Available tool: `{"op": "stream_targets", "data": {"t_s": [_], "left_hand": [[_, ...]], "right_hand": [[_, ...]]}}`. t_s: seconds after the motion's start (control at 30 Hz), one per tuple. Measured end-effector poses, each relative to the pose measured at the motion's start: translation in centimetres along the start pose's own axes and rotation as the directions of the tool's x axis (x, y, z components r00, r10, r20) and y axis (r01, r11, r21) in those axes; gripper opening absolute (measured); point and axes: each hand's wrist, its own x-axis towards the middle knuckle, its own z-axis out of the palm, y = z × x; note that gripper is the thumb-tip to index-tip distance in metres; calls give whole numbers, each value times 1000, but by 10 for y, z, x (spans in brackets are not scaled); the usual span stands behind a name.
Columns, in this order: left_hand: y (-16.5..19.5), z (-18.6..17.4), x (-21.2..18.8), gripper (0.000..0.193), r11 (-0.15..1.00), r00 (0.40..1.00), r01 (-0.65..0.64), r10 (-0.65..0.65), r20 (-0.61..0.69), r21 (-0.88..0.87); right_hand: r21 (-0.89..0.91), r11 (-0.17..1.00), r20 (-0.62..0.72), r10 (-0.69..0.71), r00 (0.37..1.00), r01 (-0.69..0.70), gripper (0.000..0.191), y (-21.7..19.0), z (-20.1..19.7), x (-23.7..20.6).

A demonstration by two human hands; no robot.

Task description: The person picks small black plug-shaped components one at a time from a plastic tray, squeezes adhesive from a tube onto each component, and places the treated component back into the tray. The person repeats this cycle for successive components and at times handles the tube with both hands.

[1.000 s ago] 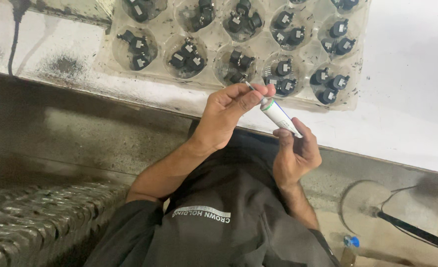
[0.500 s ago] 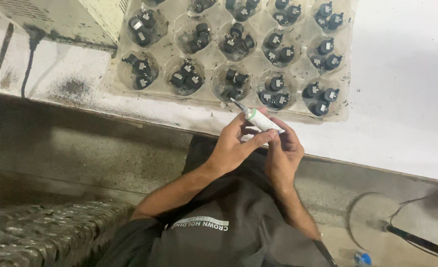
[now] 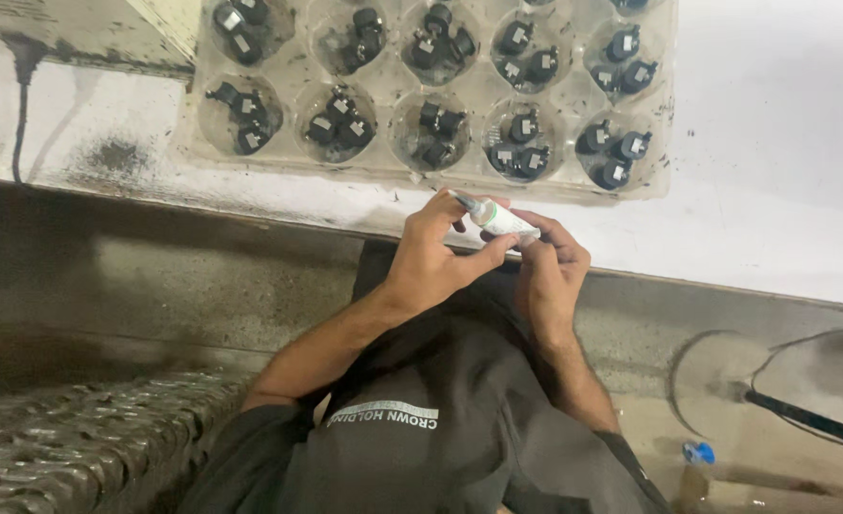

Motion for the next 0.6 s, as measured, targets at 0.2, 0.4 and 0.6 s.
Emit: {"op": "stream_targets", "data": {"t_s": [0.2,0.4,0.6], "left_hand": [[0,-5,12,33,969,984,173,-177,-10,-174],[-1,-16,22,30,992,996,64,-71,-55,-112],[-5,-21,32,35,857,973,232,-198,123,-460]], "right_hand": [[125,987,92,88,992,-99,32,-10,10,6],[-176,982,198,108,974,-73,18,-26,25,18],[-143,987,372,-19,928,77,16,-25,20,27]]}}
